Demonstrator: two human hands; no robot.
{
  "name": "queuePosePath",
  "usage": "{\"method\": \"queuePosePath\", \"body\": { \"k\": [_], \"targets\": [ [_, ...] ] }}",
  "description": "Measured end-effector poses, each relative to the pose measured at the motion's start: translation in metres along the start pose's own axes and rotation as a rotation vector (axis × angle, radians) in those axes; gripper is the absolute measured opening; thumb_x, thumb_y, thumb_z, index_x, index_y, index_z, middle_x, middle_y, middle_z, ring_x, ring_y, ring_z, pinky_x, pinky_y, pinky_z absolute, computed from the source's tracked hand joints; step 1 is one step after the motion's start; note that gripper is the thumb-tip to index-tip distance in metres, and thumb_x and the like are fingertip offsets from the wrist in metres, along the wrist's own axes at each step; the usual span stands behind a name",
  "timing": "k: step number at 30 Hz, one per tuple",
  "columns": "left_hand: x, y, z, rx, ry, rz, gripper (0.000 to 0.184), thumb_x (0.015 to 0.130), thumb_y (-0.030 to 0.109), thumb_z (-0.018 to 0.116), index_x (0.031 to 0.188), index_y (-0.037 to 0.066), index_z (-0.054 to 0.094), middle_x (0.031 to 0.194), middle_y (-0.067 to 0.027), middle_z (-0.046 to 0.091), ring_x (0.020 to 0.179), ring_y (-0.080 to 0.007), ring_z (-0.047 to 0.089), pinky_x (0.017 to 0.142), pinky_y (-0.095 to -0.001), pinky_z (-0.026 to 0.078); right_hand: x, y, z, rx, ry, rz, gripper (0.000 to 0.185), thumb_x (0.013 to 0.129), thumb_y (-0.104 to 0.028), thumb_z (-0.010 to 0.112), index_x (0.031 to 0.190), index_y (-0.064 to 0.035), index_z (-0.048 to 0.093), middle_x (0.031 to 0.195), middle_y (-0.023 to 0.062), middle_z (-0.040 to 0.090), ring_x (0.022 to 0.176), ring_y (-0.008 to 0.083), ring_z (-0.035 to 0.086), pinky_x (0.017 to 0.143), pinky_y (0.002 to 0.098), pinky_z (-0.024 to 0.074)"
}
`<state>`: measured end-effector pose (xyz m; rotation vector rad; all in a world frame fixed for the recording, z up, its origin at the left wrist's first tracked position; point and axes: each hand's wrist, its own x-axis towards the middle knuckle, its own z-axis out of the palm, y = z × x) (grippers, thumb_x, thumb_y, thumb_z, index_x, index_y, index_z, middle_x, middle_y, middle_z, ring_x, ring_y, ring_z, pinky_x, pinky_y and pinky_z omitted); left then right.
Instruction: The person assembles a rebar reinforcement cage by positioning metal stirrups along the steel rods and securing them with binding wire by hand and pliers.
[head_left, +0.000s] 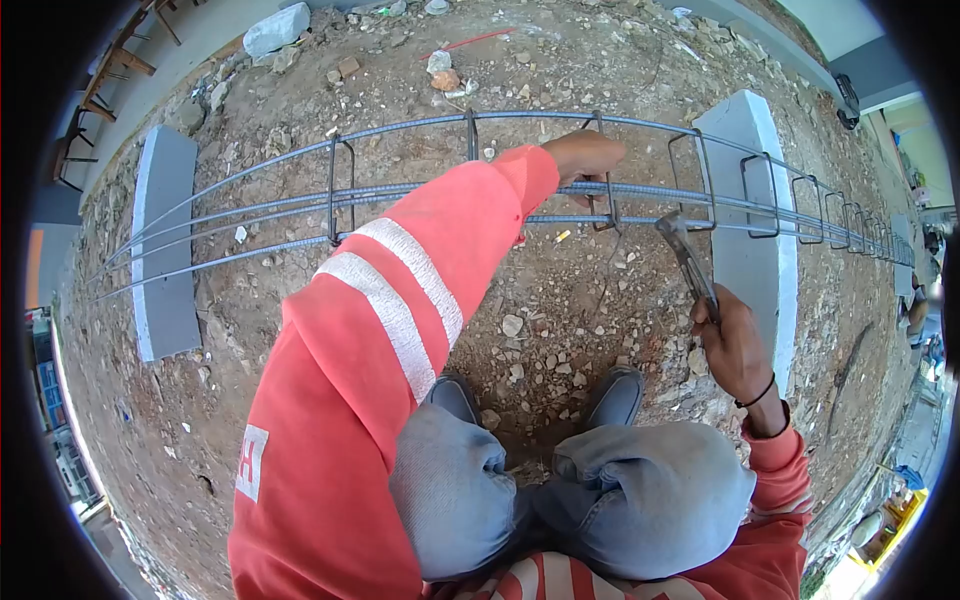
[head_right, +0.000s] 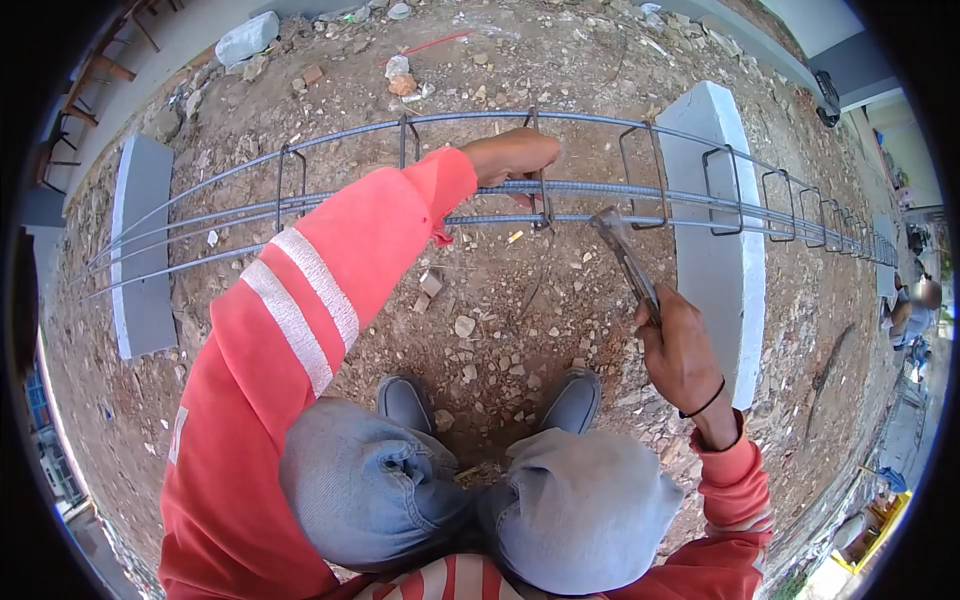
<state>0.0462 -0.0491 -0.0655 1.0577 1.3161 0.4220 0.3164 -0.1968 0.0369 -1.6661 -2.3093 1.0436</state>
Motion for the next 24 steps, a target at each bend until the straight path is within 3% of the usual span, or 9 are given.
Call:
{"method": "queuePosePath", "body": {
  "k": [1,5,8,11,14,16,24],
  "targets": [
    [0.001,-0.001,-0.001,0.024,-0.015,0.011,0.044,0.094,0.027,0.045,0.118,-0.008,0.055,0.089,-0.0227,0.070,0.075,-0.0304,0.071,0.063,-0.0474,0.061,-0.001,0.003,0.006,-0.080,-0.065,-0.014,0.018,0.081,0.010,0.048,0.095,0.0010,0.055,0.086,0.0190,0.062,0.085,0.0382,0.063,0.078,0.0452,0.0491],
    [-0.001,-0.002,0.002,-0.008,0.015,0.018,0.048,0.094,0.029,0.046,0.122,-0.008,0.054,0.091,-0.0237,0.070,0.077,-0.0308,0.071,0.063,-0.0473,0.060,0.005,-0.003,0.001,-0.170,-0.118,-0.191,0.023,0.080,0.009,0.049,0.099,0.0016,0.058,0.093,0.0230,0.062,0.094,0.0444,0.061,0.085,0.0495,0.0470],
    [-0.007,0.003,0.001,0.020,-0.001,0.006,0.041,0.094,0.024,0.041,0.113,-0.009,0.055,0.092,-0.0227,0.068,0.078,-0.0283,0.070,0.065,-0.0459,0.059,0.015,-0.009,-0.015,-0.222,-0.216,-0.177,0.027,0.080,0.006,0.051,0.104,0.0016,0.063,0.099,0.0265,0.062,0.098,0.0474,0.060,0.090,0.0503,0.0467],
    [-0.005,0.001,0.000,0.026,0.007,0.019,0.043,0.095,0.027,0.042,0.112,-0.010,0.056,0.091,-0.0220,0.068,0.078,-0.0284,0.070,0.066,-0.0469,0.059,0.022,-0.016,-0.024,-0.272,-0.301,-0.144,0.024,0.083,0.005,0.052,0.104,0.0007,0.064,0.099,0.0263,0.063,0.099,0.0469,0.060,0.089,0.0511,0.0466],
    [0.003,-0.004,0.000,-0.002,0.003,0.020,0.050,0.093,0.033,0.049,0.123,-0.007,0.056,0.097,-0.0235,0.070,0.077,-0.0301,0.071,0.062,-0.0497,0.058,0.029,-0.029,-0.031,-0.304,-0.354,-0.132,0.022,0.085,0.004,0.053,0.104,-0.0001,0.064,0.097,0.0253,0.064,0.099,0.0458,0.061,0.088,0.0512,0.0469],
    [-0.003,-0.002,0.000,0.020,0.006,0.052,0.045,0.096,0.030,0.043,0.113,-0.009,0.056,0.090,-0.0213,0.068,0.076,-0.0281,0.070,0.065,-0.0464,0.059,0.032,-0.030,-0.033,-0.304,-0.357,-0.138,0.022,0.086,0.003,0.053,0.104,-0.0002,0.065,0.097,0.0250,0.064,0.099,0.0455,0.061,0.088,0.0513,0.0471],
    [-0.005,0.000,0.002,0.012,0.034,0.052,0.044,0.096,0.030,0.043,0.112,-0.010,0.055,0.087,-0.0203,0.066,0.074,-0.0269,0.070,0.064,-0.0464,0.061,0.041,-0.023,-0.034,-0.361,-0.379,-0.231,0.025,0.081,0.005,0.051,0.102,0.0014,0.064,0.096,0.0271,0.066,0.098,0.0466,0.062,0.088,0.0523,0.0471]
  ]
}}
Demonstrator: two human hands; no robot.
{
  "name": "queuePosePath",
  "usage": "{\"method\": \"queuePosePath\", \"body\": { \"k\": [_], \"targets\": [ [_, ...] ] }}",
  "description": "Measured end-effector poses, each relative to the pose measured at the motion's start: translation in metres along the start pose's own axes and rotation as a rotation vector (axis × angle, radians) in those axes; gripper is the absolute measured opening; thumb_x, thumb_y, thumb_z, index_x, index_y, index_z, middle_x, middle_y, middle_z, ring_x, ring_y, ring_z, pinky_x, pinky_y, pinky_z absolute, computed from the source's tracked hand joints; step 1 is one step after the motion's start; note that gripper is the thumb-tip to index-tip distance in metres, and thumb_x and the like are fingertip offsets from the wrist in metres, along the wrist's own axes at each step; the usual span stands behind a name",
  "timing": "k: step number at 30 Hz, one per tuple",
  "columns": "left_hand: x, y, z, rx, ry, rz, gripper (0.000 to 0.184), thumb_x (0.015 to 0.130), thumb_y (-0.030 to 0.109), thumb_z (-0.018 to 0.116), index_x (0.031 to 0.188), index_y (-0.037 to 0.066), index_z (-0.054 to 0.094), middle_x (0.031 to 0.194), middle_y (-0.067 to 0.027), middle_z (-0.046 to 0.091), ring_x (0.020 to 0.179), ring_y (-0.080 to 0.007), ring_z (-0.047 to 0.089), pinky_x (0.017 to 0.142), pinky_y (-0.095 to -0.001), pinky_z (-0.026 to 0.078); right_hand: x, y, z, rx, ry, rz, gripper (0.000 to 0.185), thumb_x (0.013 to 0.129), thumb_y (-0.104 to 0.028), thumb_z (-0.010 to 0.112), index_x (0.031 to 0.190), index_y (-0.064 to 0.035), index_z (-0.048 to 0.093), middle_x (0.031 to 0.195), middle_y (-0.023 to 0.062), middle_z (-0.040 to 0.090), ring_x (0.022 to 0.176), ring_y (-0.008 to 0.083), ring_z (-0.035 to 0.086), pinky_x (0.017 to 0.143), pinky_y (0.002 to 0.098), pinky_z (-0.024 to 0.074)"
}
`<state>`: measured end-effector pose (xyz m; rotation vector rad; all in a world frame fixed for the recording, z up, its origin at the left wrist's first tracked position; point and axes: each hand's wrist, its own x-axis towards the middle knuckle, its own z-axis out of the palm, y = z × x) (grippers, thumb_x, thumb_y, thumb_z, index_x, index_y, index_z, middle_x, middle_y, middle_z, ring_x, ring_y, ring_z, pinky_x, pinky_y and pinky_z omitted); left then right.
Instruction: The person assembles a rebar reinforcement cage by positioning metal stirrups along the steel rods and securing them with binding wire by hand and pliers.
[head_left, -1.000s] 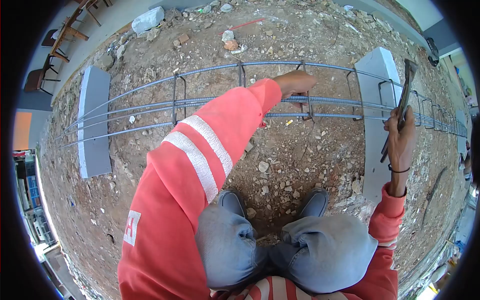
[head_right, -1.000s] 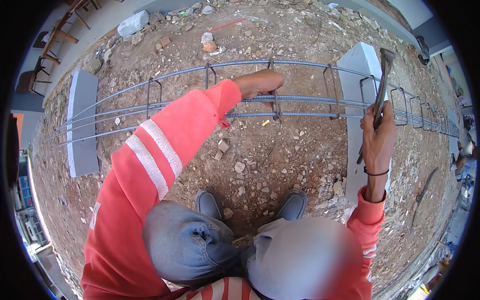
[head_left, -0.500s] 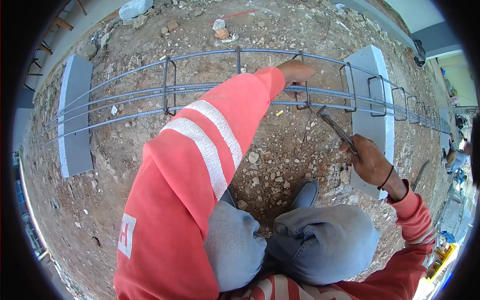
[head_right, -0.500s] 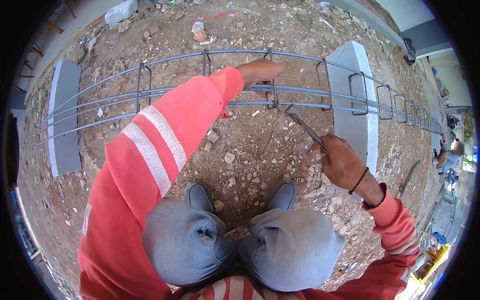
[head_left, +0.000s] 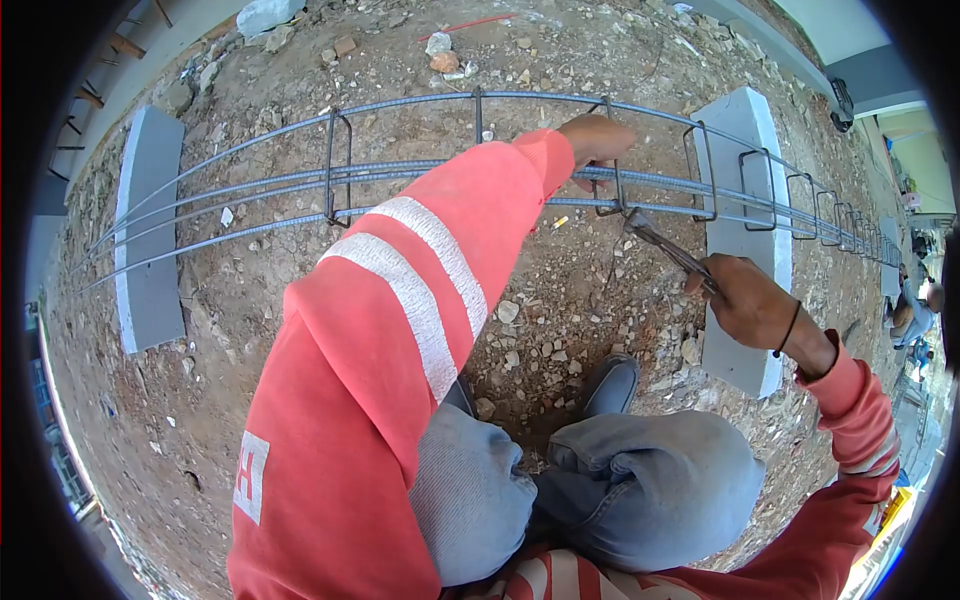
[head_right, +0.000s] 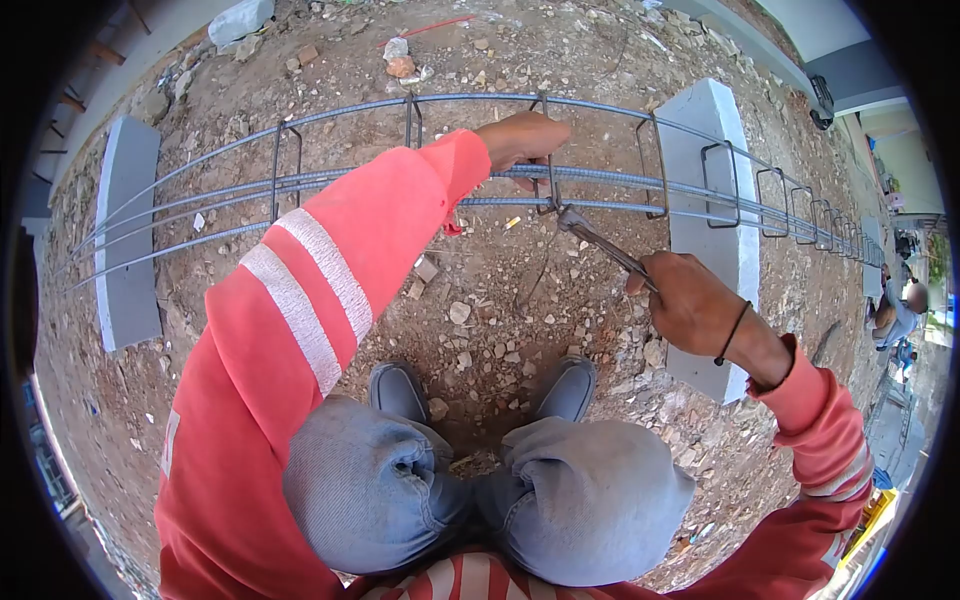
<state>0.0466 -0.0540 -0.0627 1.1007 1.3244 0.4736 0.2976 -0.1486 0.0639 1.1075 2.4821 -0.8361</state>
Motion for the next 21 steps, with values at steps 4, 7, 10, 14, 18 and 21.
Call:
{"method": "queuePosePath", "body": {
  "k": [4,7,10,14,18,21],
  "targets": [
    [0.000,0.000,0.000,0.001,0.000,-0.010,0.044,0.096,0.031,0.044,0.109,-0.010,0.055,0.087,-0.0203,0.066,0.074,-0.0269,0.069,0.064,-0.0464,0.061,0.003,-0.013,-0.007,0.023,-0.030,0.019,0.021,0.080,0.006,0.050,0.097,0.0032,0.063,0.091,0.0290,0.065,0.095,0.0496,0.061,0.086,0.0546,0.0465],
    [-0.003,0.002,-0.001,0.013,0.004,-0.001,0.043,0.096,0.030,0.044,0.108,-0.010,0.055,0.086,-0.0203,0.066,0.074,-0.0274,0.070,0.064,-0.0461,0.061,0.007,-0.028,-0.004,-0.011,-0.047,0.116,0.015,0.082,0.004,0.051,0.096,0.0042,0.059,0.086,0.0299,0.064,0.090,0.0513,0.061,0.082,0.0566,0.0463],
    [-0.006,0.004,-0.001,-0.017,-0.003,-0.029,0.042,0.095,0.029,0.044,0.107,-0.010,0.055,0.086,-0.0209,0.065,0.075,-0.0278,0.070,0.063,-0.0449,0.060,-0.001,-0.024,0.013,-0.065,0.043,0.139,0.016,0.085,0.001,0.053,0.101,0.0047,0.052,0.080,0.0298,0.063,0.082,0.0526,0.061,0.076,0.0583,0.0465],
    [-0.008,0.007,0.001,-0.020,0.025,-0.053,0.043,0.095,0.029,0.044,0.106,-0.011,0.055,0.085,-0.0214,0.066,0.073,-0.0283,0.070,0.063,-0.0447,0.060,-0.008,-0.037,0.056,-0.079,0.276,0.182,0.030,0.086,-0.004,0.059,0.108,0.0036,0.040,0.070,0.0263,0.060,0.070,0.0511,0.061,0.065,0.0583,0.0476],
    [0.000,0.002,-0.001,0.032,0.094,-0.037,0.040,0.092,0.028,0.051,0.098,-0.010,0.060,0.083,-0.0203,0.067,0.071,-0.0283,0.069,0.061,-0.0443,0.057,0.013,-0.025,0.143,0.226,0.485,0.281,0.038,0.083,-0.007,0.067,0.105,0.0019,0.037,0.068,0.0226,0.060,0.064,0.0449,0.063,0.057,0.0519,0.0499],
    [0.006,-0.004,0.001,0.064,0.141,-0.035,0.035,0.090,0.029,0.057,0.088,-0.006,0.065,0.081,-0.0173,0.067,0.067,-0.0255,0.066,0.058,-0.0424,0.055,0.040,-0.034,0.185,0.516,0.606,0.357,0.040,0.084,-0.009,0.070,0.107,0.0007,0.038,0.064,0.0179,0.059,0.054,0.0371,0.062,0.053,0.0461,0.0501]
  ]
}}
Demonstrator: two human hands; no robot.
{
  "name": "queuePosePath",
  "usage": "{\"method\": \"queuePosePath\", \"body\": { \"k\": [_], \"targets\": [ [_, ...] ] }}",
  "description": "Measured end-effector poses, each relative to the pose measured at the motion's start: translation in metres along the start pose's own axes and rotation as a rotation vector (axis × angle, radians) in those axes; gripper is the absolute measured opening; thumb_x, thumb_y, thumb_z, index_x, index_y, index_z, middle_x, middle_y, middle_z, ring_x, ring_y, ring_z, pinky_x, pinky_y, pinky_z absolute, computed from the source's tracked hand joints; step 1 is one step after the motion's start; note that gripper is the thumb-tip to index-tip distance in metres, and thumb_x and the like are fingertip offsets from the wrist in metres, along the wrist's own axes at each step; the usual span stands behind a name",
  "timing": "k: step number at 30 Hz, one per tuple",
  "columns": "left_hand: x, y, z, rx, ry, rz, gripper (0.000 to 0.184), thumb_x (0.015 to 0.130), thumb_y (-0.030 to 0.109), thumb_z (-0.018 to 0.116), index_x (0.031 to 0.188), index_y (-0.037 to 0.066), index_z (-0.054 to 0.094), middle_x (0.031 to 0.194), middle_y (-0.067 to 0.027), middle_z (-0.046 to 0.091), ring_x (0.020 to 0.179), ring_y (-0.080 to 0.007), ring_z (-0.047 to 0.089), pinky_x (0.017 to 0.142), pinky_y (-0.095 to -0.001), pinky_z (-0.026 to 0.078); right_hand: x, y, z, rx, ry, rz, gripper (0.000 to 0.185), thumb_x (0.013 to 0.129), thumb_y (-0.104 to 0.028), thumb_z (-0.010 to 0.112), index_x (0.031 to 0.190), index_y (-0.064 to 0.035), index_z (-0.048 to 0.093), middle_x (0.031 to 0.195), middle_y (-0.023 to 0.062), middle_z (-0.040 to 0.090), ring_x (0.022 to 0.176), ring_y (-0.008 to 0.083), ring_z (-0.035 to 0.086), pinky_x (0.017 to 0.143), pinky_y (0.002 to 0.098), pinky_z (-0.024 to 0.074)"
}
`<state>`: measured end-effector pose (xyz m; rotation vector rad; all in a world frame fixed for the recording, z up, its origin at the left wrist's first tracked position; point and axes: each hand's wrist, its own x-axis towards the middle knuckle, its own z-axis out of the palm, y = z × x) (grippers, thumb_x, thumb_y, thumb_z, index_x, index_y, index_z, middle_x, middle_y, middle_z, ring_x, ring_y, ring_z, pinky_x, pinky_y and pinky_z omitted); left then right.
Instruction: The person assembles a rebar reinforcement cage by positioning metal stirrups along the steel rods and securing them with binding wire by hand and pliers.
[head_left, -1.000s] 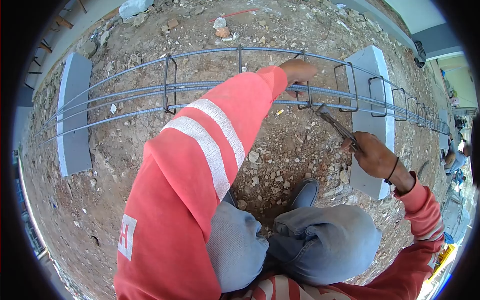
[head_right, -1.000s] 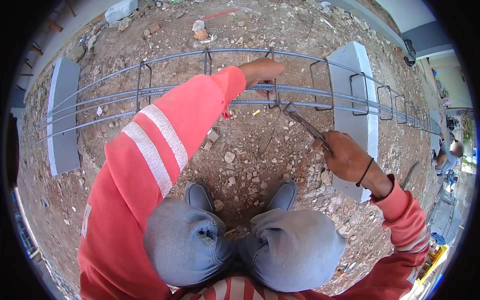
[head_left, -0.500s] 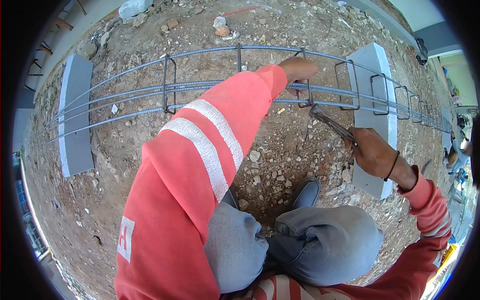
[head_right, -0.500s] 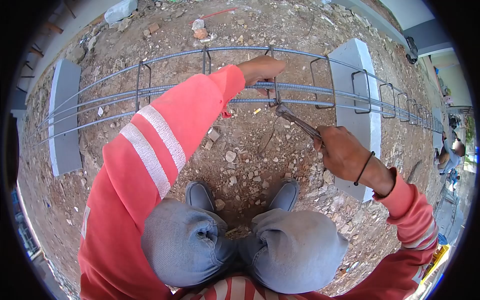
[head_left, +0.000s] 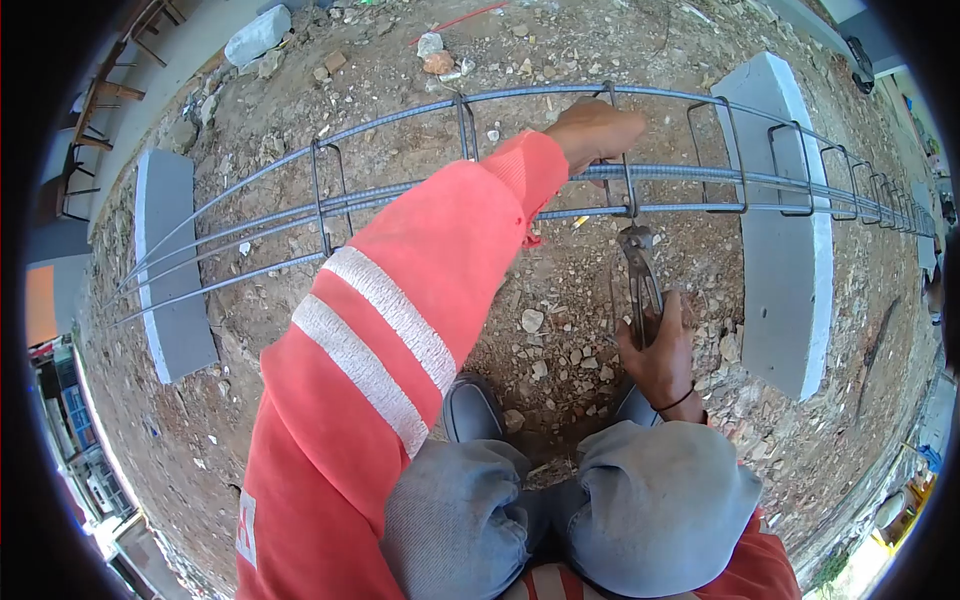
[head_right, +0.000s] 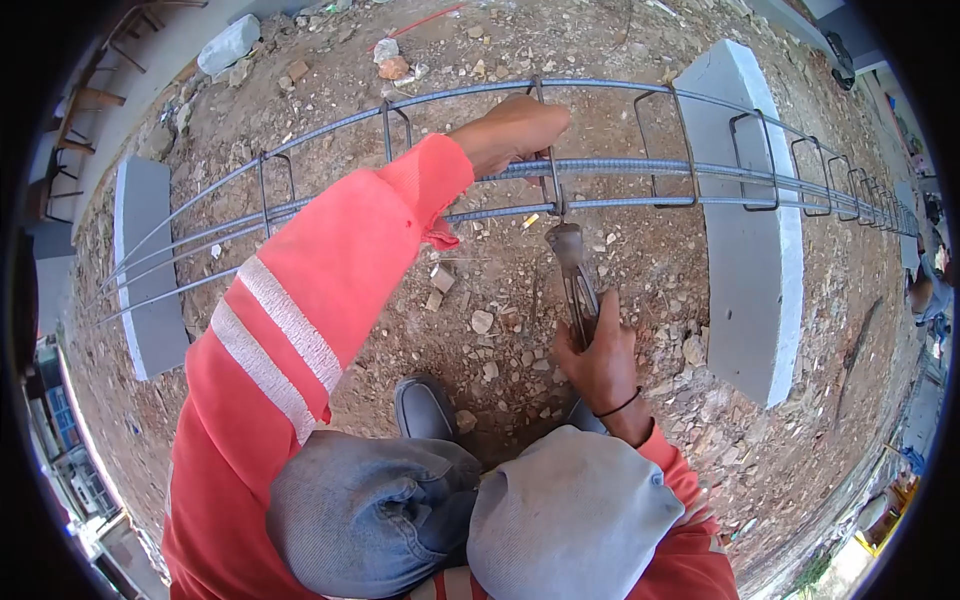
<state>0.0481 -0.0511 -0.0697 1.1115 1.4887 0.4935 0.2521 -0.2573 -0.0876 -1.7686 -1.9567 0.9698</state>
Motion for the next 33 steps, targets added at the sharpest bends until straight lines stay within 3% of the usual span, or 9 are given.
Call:
{"method": "queuePosePath", "body": {
  "k": [2,8,13,16,18,21,24,28,33],
  "targets": [
    [-0.003,0.000,-0.001,0.011,0.024,-0.001,0.034,0.088,0.028,0.058,0.084,-0.005,0.064,0.079,-0.0161,0.066,0.064,-0.0241,0.064,0.057,-0.0416,0.054,0.006,0.008,0.015,0.056,-0.013,-0.061,0.042,0.086,-0.007,0.071,0.111,-0.0020,0.037,0.057,0.0087,0.052,0.043,0.0231,0.057,0.043,0.0382,0.0474],
    [-0.003,0.000,0.000,-0.181,-0.015,-0.041,0.031,0.086,0.024,0.055,0.081,-0.006,0.061,0.078,-0.0146,0.063,0.066,-0.0220,0.059,0.056,-0.0421,0.048,0.020,0.044,0.035,2.064,-1.244,0.160,0.053,0.088,-0.007,0.067,0.129,-0.0052,0.033,0.059,0.0022,0.049,0.038,0.0099,0.046,0.031,0.0256,0.0387],
    [0.005,-0.009,0.004,-0.194,0.028,0.001,0.031,0.086,0.020,0.053,0.085,-0.010,0.061,0.083,-0.0197,0.065,0.063,-0.0287,0.065,0.056,-0.0463,0.052,-0.004,0.038,-0.007,0.375,-0.139,-0.077,0.026,0.092,-0.013,0.060,0.115,-0.0014,0.058,0.075,0.0075,0.063,0.060,0.0228,0.062,0.061,0.0380,0.0522],
    [0.000,-0.003,0.002,-0.200,0.012,-0.038,0.033,0.088,0.021,0.051,0.092,-0.011,0.059,0.083,-0.0211,0.065,0.066,-0.0293,0.066,0.057,-0.0447,0.053,-0.015,0.009,-0.033,-0.109,0.121,-0.080,0.029,0.093,-0.014,0.060,0.117,0.0005,0.055,0.067,0.0057,0.060,0.055,0.0221,0.059,0.055,0.0364,0.0500],
    [-0.003,0.004,-0.002,-0.177,-0.052,-0.048,0.035,0.090,0.019,0.047,0.103,-0.013,0.054,0.087,-0.0213,0.063,0.070,-0.0300,0.066,0.062,-0.0471,0.058,-0.021,0.007,-0.027,-0.102,0.118,-0.082,0.025,0.094,-0.013,0.062,0.114,-0.0010,0.055,0.062,0.0023,0.057,0.049,0.0196,0.057,0.047,0.0351,0.0458],
    [-0.008,0.008,0.000,-0.135,-0.116,-0.060,0.036,0.091,0.016,0.042,0.111,-0.013,0.049,0.089,-0.0210,0.060,0.075,-0.0308,0.067,0.069,-0.0494,0.062,-0.013,0.021,-0.026,1.299,-0.823,0.334,0.034,0.089,-0.009,0.067,0.119,-0.0062,0.050,0.065,0.0014,0.055,0.044,0.0102,0.050,0.041,0.0287,0.0407],
    [-0.013,0.009,-0.003,-0.122,-0.105,-0.037,0.032,0.090,0.015,0.042,0.107,-0.012,0.049,0.087,-0.0196,0.059,0.075,-0.0304,0.067,0.070,-0.0491,0.063,-0.005,0.026,-0.018,1.677,-1.056,0.407,0.039,0.086,-0.008,0.069,0.120,-0.0069,0.050,0.070,0.0031,0.056,0.046,0.0081,0.048,0.041,0.0258,0.0405],
    [-0.003,0.002,-0.004,-0.105,-0.110,0.014,0.030,0.089,0.014,0.043,0.104,-0.011,0.049,0.088,-0.0191,0.058,0.073,-0.0296,0.065,0.070,-0.0491,0.062,-0.006,0.019,-0.014,0.590,-0.362,-0.065,0.039,0.087,-0.007,0.061,0.125,-0.0015,0.054,0.079,0.0061,0.060,0.069,0.0157,0.060,0.062,0.0343,0.0505],
    [-0.001,0.000,-0.001,-0.131,-0.078,-0.009,0.030,0.089,0.014,0.044,0.104,-0.012,0.048,0.090,-0.0199,0.058,0.071,-0.0285,0.063,0.068,-0.0482,0.061,-0.007,-0.004,-0.047,0.113,-0.185,-0.071,0.039,0.091,-0.003,0.053,0.129,0.0051,0.051,0.093,0.0249,0.066,0.087,0.0435,0.065,0.080,0.0487,0.0507]
  ]
}}
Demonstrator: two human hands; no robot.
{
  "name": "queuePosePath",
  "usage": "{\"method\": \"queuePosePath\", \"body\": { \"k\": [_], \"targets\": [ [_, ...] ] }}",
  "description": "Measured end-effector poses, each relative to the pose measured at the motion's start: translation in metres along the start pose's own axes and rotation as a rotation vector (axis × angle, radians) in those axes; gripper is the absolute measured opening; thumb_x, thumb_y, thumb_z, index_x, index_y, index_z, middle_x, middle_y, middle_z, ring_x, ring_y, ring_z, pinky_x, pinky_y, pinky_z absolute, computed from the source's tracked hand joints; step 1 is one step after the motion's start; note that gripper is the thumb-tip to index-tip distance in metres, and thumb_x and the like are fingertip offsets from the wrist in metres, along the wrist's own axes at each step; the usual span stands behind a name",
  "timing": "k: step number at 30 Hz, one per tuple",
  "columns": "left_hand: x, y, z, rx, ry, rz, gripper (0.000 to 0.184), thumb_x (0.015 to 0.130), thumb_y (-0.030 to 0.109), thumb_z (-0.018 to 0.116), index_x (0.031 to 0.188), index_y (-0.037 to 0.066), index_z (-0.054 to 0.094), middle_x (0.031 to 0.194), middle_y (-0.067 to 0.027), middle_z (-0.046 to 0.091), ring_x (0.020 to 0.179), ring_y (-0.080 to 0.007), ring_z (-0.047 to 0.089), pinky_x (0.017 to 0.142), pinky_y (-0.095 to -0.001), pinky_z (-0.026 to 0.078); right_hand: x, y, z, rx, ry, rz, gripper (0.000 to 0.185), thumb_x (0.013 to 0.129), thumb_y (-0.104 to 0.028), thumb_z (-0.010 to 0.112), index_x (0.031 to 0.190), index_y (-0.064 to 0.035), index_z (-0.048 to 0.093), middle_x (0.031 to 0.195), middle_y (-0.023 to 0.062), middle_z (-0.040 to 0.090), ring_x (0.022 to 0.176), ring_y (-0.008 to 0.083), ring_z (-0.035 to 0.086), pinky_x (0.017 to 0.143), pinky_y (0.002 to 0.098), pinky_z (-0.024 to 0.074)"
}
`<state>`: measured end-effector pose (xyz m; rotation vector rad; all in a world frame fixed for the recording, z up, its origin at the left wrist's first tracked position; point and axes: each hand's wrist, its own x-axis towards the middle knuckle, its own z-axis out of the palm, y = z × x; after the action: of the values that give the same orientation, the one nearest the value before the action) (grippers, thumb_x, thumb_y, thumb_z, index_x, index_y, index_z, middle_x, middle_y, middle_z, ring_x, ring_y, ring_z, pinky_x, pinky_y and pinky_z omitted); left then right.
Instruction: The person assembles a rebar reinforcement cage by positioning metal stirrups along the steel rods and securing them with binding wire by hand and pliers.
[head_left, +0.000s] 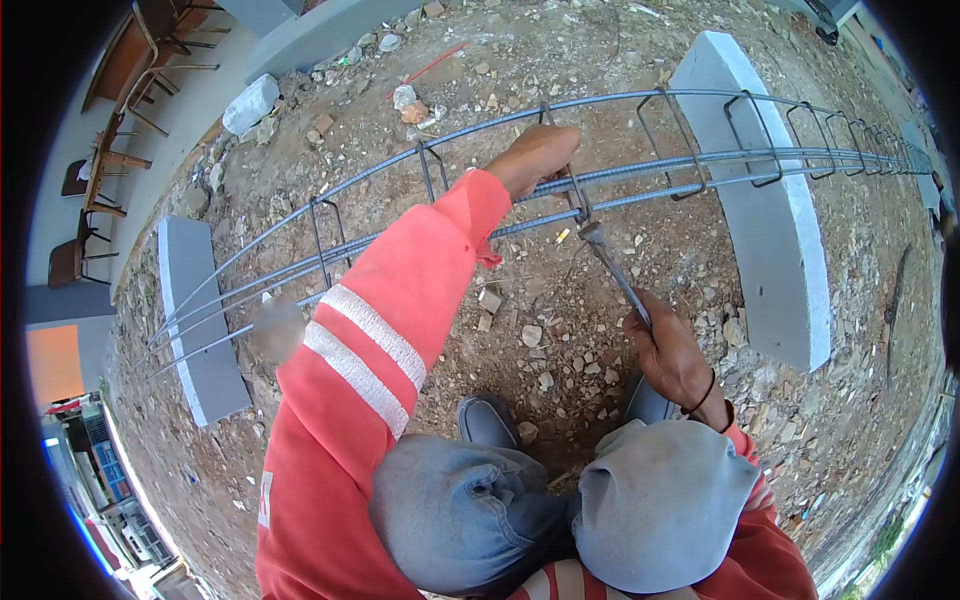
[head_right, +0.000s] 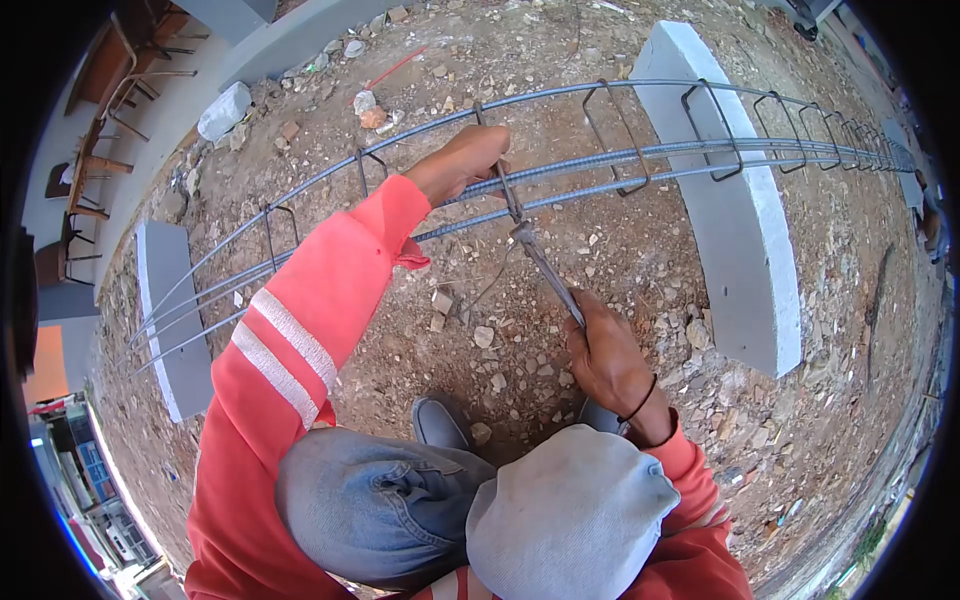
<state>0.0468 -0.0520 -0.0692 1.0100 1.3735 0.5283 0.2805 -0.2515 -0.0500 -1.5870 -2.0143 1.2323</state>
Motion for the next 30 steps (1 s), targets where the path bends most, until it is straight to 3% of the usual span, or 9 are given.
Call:
{"method": "queuePosePath", "body": {
  "k": [2,5,9,15,17,19,25,30],
  "targets": [
    [0.003,-0.001,0.000,-0.008,0.007,-0.010,0.030,0.090,0.015,0.044,0.103,-0.012,0.048,0.091,-0.0202,0.058,0.071,-0.0282,0.063,0.067,-0.0478,0.061,0.003,-0.003,-0.004,-0.032,0.046,-0.083,0.036,0.092,-0.002,0.051,0.127,0.0074,0.053,0.100,0.0323,0.064,0.096,0.0526,0.060,0.084,0.0519,0.0489],
    [0.005,-0.004,-0.001,0.020,0.008,0.009,0.031,0.090,0.015,0.044,0.104,-0.012,0.048,0.092,-0.0209,0.058,0.071,-0.0278,0.062,0.066,-0.0474,0.060,0.005,-0.013,-0.015,-0.009,-0.062,-0.019,0.034,0.092,-0.003,0.051,0.124,0.0073,0.055,0.101,0.0326,0.064,0.096,0.0507,0.061,0.085,0.0512,0.0490],
    [0.009,-0.007,-0.001,0.065,0.038,0.007,0.034,0.091,0.017,0.043,0.107,-0.013,0.048,0.094,-0.0212,0.059,0.075,-0.0272,0.061,0.065,-0.0464,0.058,0.005,-0.018,-0.019,-0.005,-0.026,-0.051,0.031,0.091,-0.003,0.051,0.120,0.0081,0.057,0.098,0.0316,0.065,0.094,0.0504,0.062,0.083,0.0517,0.0495],
    [0.010,-0.007,-0.001,0.145,0.081,0.002,0.038,0.092,0.019,0.042,0.110,-0.013,0.051,0.098,-0.0215,0.061,0.077,-0.0267,0.060,0.066,-0.0457,0.053,0.011,-0.018,-0.027,-0.008,-0.089,0.020,0.024,0.090,-0.004,0.052,0.110,0.0091,0.059,0.085,0.0313,0.064,0.086,0.0520,0.062,0.078,0.0544,0.0491],
    [0.008,-0.007,0.001,0.124,0.094,-0.008,0.039,0.092,0.019,0.042,0.110,-0.013,0.052,0.099,-0.0221,0.062,0.077,-0.0268,0.060,0.066,-0.0458,0.053,0.010,-0.014,-0.021,-0.118,-0.026,0.026,0.020,0.090,-0.005,0.055,0.103,0.0081,0.061,0.079,0.0295,0.064,0.080,0.0521,0.062,0.074,0.0544,0.0498],
    [0.003,-0.004,0.005,0.111,0.184,-0.005,0.029,0.088,0.019,0.048,0.083,-0.008,0.058,0.077,-0.0146,0.059,0.068,-0.0218,0.052,0.060,-0.0432,0.039,0.006,-0.013,-0.014,-0.157,0.025,0.026,0.018,0.090,-0.007,0.057,0.099,0.0075,0.061,0.075,0.0278,0.064,0.076,0.0511,0.062,0.070,0.0540,0.0500],
    [-0.006,0.008,0.003,0.050,0.060,-0.152,0.038,0.091,0.025,0.044,0.095,-0.010,0.059,0.082,-0.0211,0.065,0.072,-0.0273,0.065,0.058,-0.0429,0.043,0.026,0.008,0.028,-0.118,0.202,0.056,0.024,0.091,-0.020,0.069,0.086,0.0018,0.062,0.067,0.0229,0.063,0.064,0.0448,0.063,0.059,0.0508,0.0486],
    [0.002,0.007,-0.004,0.176,0.061,-0.182,0.037,0.091,0.026,0.044,0.093,-0.008,0.060,0.083,-0.0189,0.065,0.069,-0.0248,0.061,0.057,-0.0431,0.041,0.052,0.046,0.080,0.009,0.395,0.002,0.026,0.089,-0.022,0.075,0.080,-0.0024,0.061,0.067,0.0194,0.061,0.059,0.0389,0.062,0.055,0.0469,0.0461]
  ]
}}
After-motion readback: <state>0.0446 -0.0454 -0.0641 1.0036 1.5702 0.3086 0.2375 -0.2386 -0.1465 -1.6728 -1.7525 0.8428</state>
